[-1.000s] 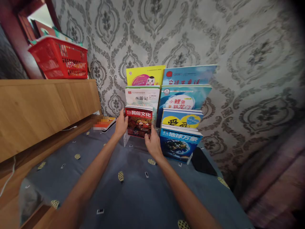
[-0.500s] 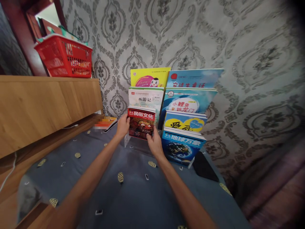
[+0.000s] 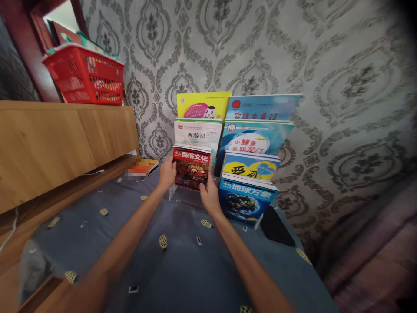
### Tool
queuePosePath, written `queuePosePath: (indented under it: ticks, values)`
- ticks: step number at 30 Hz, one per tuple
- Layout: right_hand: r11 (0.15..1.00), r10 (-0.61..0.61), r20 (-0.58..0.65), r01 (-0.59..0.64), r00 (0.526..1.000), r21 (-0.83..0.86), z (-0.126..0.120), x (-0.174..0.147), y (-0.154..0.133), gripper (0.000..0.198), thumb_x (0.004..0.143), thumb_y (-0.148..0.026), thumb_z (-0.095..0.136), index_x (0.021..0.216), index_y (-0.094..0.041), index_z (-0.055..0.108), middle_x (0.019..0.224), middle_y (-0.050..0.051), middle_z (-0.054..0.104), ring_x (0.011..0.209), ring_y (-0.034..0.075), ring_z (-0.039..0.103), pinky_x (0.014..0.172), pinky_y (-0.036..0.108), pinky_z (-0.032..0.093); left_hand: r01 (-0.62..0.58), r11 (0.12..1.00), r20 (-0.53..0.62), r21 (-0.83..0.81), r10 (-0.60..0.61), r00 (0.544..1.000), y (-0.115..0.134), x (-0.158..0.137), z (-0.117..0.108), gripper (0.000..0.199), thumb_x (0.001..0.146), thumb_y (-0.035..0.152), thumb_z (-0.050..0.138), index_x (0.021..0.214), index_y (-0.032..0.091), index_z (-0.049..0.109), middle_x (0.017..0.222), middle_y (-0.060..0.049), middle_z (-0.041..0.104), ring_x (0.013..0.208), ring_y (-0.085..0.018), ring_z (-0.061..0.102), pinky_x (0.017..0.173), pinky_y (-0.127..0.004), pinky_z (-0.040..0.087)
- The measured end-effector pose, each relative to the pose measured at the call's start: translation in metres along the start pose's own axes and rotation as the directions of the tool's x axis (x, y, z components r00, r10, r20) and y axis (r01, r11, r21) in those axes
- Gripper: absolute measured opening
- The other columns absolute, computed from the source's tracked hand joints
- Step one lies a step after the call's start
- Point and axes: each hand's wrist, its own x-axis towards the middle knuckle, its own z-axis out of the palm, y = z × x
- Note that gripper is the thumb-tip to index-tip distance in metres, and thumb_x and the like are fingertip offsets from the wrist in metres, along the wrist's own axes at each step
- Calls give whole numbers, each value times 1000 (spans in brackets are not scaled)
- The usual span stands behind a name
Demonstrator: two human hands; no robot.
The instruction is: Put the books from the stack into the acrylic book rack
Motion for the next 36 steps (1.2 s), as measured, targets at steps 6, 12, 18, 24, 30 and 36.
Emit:
queuePosePath:
  ticks: [6, 12, 18, 24, 30, 36]
  values:
    - [998, -30, -17, 29, 999, -63, -1, -14, -4, 69, 93, -29, 42, 156, -6, 27, 156, 22, 41, 144, 30, 41, 117, 52, 36, -12, 1000, 12, -26, 13, 1000, -2, -27, 3, 43, 88, 10, 43, 129, 15, 56, 117, -15, 60, 114, -27, 57, 105, -45, 45]
    - [976, -148, -60, 136, 987, -169, 2, -60, -18, 66, 100, -34, 38, 159, -12, 18, 160, 20, 33, 150, 29, 30, 119, 57, 31, -60, 998, 3, 19, 60, 998, -44, -35, -12, 44, 91, 9, 39, 132, 14, 55, 116, -14, 60, 110, -23, 60, 102, -39, 48]
    - [950, -168, 414, 258, 895, -173, 22, -131, -22, 52, 102, -27, 39, 154, -25, 37, 149, 11, 54, 136, 24, 53, 109, 47, 49, 101, 929, 150, 357, -164, 975, -125, -34, -42, 37, 92, 12, 41, 122, 13, 62, 120, -17, 63, 120, -27, 58, 106, -43, 45]
    - [868, -236, 644, 456, 728, -197, 29, -145, -39, 51, 96, -18, 47, 146, -26, 51, 145, 9, 58, 133, 26, 56, 109, 48, 50, 288, 811, 130, 510, -403, 906, -194, -45, -67, 50, 94, 31, 47, 139, 8, 50, 151, -29, 43, 146, -40, 33, 112, -66, 31]
    - [839, -214, 661, 482, 719, -253, 24, -138, -52, 51, 95, -16, 49, 146, -25, 51, 145, 9, 58, 133, 24, 56, 111, 44, 49, 158, 760, 259, 630, -398, 880, -226, -25, -69, 66, 98, 44, 41, 154, 9, 34, 163, -22, 26, 153, -34, 19, 119, -64, 20]
    - [791, -273, 673, 558, 687, -249, 22, -141, -45, 60, 95, -12, 50, 152, -24, 41, 149, 8, 54, 139, 21, 49, 113, 42, 47, 62, 776, 357, 627, -357, 863, -251, -11, -56, 72, 96, 52, 41, 156, 13, 31, 164, -19, 23, 154, -34, 14, 117, -70, 12]
